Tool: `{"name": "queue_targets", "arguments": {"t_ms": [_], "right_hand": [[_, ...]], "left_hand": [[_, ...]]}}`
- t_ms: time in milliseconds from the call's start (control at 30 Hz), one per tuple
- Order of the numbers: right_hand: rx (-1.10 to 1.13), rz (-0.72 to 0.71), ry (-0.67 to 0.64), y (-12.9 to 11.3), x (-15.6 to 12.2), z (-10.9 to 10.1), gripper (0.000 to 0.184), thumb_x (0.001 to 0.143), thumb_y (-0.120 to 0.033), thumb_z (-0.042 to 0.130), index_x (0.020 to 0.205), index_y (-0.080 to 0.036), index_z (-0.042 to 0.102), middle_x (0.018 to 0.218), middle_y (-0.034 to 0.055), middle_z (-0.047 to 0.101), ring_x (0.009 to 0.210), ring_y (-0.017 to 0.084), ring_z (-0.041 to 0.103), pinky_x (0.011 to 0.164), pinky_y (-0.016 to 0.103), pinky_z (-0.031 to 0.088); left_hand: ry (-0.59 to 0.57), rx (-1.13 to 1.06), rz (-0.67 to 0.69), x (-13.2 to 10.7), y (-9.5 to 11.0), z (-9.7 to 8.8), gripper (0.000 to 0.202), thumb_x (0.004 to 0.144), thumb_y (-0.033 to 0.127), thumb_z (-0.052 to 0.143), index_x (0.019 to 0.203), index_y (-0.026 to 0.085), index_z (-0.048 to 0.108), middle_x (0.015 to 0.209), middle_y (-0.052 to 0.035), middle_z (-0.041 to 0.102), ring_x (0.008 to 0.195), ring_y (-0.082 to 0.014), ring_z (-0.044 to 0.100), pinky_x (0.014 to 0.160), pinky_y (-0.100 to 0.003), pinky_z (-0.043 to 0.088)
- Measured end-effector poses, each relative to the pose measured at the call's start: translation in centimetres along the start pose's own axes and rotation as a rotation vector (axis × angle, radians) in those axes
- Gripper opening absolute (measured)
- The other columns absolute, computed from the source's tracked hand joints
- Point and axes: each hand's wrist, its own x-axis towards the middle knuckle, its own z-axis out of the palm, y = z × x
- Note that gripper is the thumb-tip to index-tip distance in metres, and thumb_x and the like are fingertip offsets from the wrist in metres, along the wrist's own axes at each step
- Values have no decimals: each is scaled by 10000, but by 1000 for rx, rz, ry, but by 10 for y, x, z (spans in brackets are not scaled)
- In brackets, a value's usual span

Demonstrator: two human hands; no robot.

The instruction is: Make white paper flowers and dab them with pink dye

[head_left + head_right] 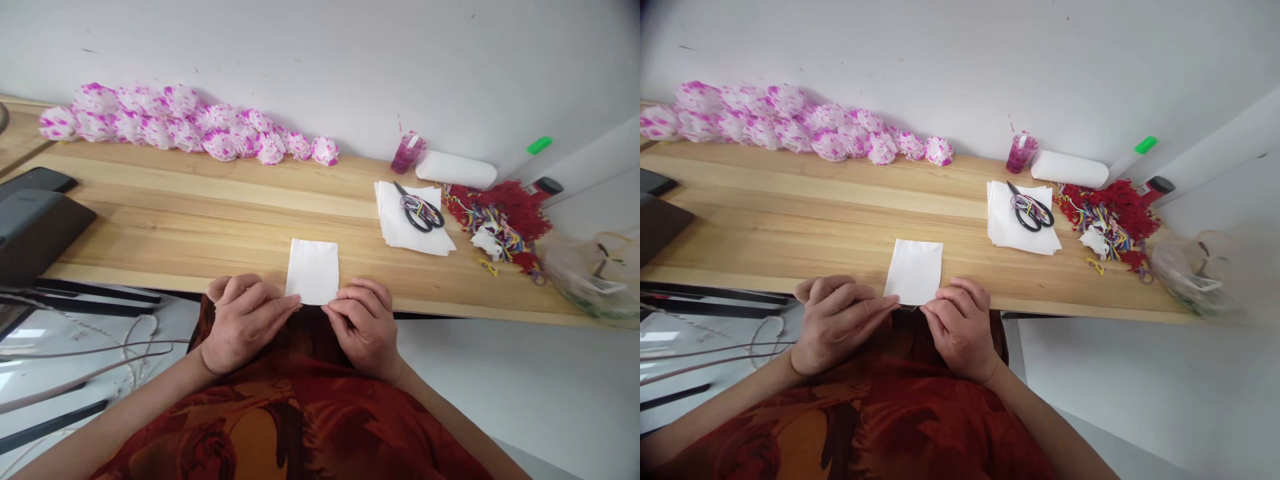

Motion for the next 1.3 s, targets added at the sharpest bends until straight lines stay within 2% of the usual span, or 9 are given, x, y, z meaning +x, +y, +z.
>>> {"name": "queue_targets", "arguments": {"t_ms": [133,267,400,833,1300], "right_hand": [[-12,1,-2,0,0,0,151,794,-122,745,881,-240,710,882,19,712,1028,238,606,933,434,516],[-37,-31,17,2,-4,2,238,789,-119,759,982,-255,726,894,21,716,1034,240,605,910,421,518],[-46,-60,21,5,-7,3,303,788,-97,756,1027,-280,723,885,8,718,1043,234,604,896,410,517],[-28,-90,2,5,-7,0,269,791,-90,745,983,-277,714,901,1,721,1073,232,606,906,406,510],[-23,-93,16,3,-3,-1,204,769,-82,746,883,-235,674,860,5,714,1043,235,613,894,409,515]], "left_hand": [[-3,14,-22,-1,0,0,258,784,168,774,981,331,743,776,33,704,812,-171,520,773,-327,396],[-31,22,5,-4,-1,0,332,786,134,762,1053,326,721,801,37,719,838,-182,521,774,-330,394],[-37,23,16,-7,-3,1,318,811,138,737,1072,317,713,818,36,725,840,-182,532,764,-329,407],[-46,42,111,-4,-2,-3,237,828,142,721,1037,251,706,862,7,727,859,-185,559,806,-319,456],[-42,57,153,0,-2,-5,155,842,153,700,943,270,720,846,18,713,831,-180,576,803,-327,427]]}}
